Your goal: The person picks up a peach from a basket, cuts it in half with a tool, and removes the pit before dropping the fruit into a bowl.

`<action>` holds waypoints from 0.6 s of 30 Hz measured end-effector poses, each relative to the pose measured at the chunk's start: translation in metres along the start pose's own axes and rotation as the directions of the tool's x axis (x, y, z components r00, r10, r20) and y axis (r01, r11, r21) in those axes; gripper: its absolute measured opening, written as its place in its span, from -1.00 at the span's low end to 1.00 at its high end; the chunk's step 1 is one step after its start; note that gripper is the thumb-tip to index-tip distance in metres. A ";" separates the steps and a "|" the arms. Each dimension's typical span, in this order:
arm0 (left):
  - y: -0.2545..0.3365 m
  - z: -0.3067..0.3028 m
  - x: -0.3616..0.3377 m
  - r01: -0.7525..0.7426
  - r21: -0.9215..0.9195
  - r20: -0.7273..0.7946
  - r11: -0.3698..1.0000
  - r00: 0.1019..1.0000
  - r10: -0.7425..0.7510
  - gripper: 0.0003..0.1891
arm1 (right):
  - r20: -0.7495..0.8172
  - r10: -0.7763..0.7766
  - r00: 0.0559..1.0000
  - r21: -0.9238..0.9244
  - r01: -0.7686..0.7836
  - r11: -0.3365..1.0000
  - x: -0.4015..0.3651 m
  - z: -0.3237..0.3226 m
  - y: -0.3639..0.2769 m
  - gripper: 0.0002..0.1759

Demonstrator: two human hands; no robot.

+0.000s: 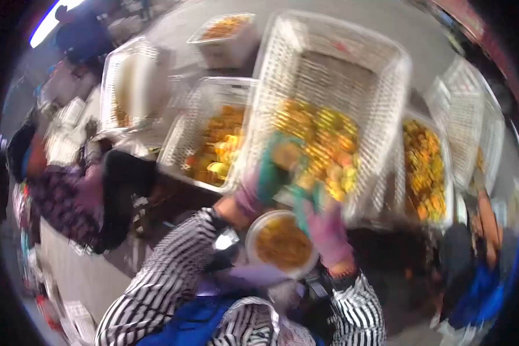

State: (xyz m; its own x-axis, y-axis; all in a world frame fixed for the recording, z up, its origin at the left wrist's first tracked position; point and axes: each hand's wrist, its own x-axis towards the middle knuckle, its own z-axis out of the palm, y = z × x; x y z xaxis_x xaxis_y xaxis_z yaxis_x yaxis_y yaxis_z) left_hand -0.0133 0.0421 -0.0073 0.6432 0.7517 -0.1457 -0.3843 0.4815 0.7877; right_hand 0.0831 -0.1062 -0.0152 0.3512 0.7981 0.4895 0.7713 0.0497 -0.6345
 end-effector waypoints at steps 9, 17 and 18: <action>-0.008 0.012 -0.017 0.120 0.100 0.172 0.988 0.976 -0.136 -0.31 | 0.093 0.135 0.987 -0.021 -0.134 0.991 0.005 -0.010 -0.017 -0.54; -0.010 0.017 -0.024 0.076 0.238 0.150 0.968 0.982 -0.114 -0.30 | 0.238 0.345 0.908 -0.149 -0.316 0.937 0.012 -0.020 -0.030 -0.45; -0.011 0.017 -0.024 0.076 0.239 0.150 0.968 0.982 -0.114 -0.30 | 0.238 0.345 0.908 -0.148 -0.317 0.937 0.010 -0.018 -0.028 -0.45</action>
State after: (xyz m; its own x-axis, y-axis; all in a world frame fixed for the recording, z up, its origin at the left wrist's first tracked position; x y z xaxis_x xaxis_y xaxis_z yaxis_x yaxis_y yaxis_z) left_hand -0.0137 0.0113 -0.0023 0.7750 0.6155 -0.1433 -0.1645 0.4154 0.8946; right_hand 0.0747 -0.1105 0.0181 0.4588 0.8846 0.0838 0.6899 -0.2953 -0.6609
